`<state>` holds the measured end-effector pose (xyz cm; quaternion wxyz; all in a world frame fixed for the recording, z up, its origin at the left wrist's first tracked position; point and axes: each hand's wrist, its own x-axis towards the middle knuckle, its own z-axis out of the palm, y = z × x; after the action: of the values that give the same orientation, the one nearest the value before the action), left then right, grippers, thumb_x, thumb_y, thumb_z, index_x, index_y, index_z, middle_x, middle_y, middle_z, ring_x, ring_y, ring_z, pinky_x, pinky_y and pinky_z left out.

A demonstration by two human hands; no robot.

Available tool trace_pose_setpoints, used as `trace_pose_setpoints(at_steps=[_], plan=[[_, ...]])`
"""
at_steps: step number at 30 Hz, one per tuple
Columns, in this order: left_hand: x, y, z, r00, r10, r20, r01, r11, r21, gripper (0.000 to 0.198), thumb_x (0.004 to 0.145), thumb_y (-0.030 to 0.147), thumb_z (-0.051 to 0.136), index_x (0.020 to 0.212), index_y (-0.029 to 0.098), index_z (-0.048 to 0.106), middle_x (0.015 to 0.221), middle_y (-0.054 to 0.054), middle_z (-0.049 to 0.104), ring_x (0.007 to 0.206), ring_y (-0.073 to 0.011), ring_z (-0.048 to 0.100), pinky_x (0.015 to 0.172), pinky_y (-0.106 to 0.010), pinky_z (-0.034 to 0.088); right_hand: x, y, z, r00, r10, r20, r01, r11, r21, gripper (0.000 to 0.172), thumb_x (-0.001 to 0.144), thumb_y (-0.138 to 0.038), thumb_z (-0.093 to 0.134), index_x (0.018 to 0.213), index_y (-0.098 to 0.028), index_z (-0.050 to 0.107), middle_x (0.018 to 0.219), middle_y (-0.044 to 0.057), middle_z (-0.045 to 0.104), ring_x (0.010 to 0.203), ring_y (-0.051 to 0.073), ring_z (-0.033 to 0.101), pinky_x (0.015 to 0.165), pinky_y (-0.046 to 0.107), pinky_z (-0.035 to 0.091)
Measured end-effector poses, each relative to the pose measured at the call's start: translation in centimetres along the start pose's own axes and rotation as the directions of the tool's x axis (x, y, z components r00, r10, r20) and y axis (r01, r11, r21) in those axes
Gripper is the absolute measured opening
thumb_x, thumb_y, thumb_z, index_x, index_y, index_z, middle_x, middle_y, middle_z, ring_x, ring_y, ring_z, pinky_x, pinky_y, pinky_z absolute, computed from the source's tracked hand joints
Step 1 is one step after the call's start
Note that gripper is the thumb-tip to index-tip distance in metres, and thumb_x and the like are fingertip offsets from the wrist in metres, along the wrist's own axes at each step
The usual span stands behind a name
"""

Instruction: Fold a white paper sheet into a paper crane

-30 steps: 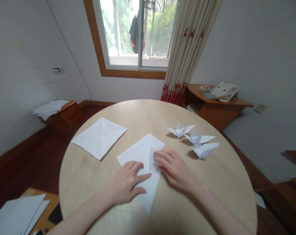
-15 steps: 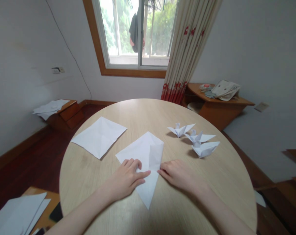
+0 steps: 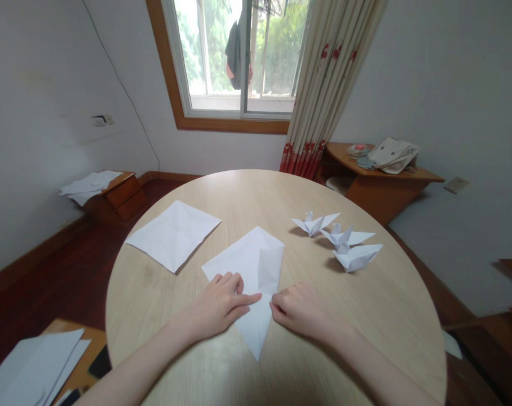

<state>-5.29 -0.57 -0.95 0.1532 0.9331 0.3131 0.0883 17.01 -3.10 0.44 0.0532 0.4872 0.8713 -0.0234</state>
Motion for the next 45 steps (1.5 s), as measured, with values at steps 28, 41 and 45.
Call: trace_pose_setpoints(at_steps=[28, 41, 45], plan=[[0.1, -0.1, 0.0, 1.0, 0.012, -0.018, -0.013, 1.0, -0.018, 0.031, 0.099, 0.03, 0.046, 0.128, 0.035, 0.058, 0.098, -0.005, 0.052, 0.092, -0.0216, 0.049, 0.081, -0.037, 0.037, -1.1, -3.5, 1.4, 0.951, -0.309, -0.006, 0.309, 0.951, 0.006, 0.02, 0.08, -0.017, 0.052, 0.066, -0.015, 0.067, 0.063, 0.007, 0.071, 0.05, 0.017, 0.06, 0.049, 0.032, 0.013], [0.2, 0.1, -0.4, 1.0, -0.015, 0.022, 0.015, 1.0, -0.02, 0.032, 0.098, 0.026, 0.051, 0.127, 0.036, 0.059, 0.1, -0.005, 0.052, 0.095, -0.0226, 0.049, 0.083, -0.038, 0.038, -1.5, -4.8, 1.2, 0.911, -0.406, 0.07, 0.401, 0.913, 0.07, 0.016, 0.075, -0.018, 0.057, 0.068, -0.018, 0.071, 0.06, 0.004, 0.071, 0.043, 0.014, 0.052, 0.045, 0.029, 0.018], [0.2, 0.0, -0.4, 1.0, -0.011, 0.02, 0.012, 1.0, -0.019, 0.033, 0.097, 0.025, 0.052, 0.127, 0.036, 0.059, 0.099, -0.005, 0.052, 0.094, -0.0227, 0.05, 0.082, -0.038, 0.039, -1.5, -4.9, 0.9, 0.908, -0.409, 0.094, 0.399, 0.91, 0.111, 0.016, 0.074, -0.018, 0.058, 0.068, -0.018, 0.072, 0.06, 0.005, 0.071, 0.045, 0.015, 0.055, 0.046, 0.029, 0.019]])
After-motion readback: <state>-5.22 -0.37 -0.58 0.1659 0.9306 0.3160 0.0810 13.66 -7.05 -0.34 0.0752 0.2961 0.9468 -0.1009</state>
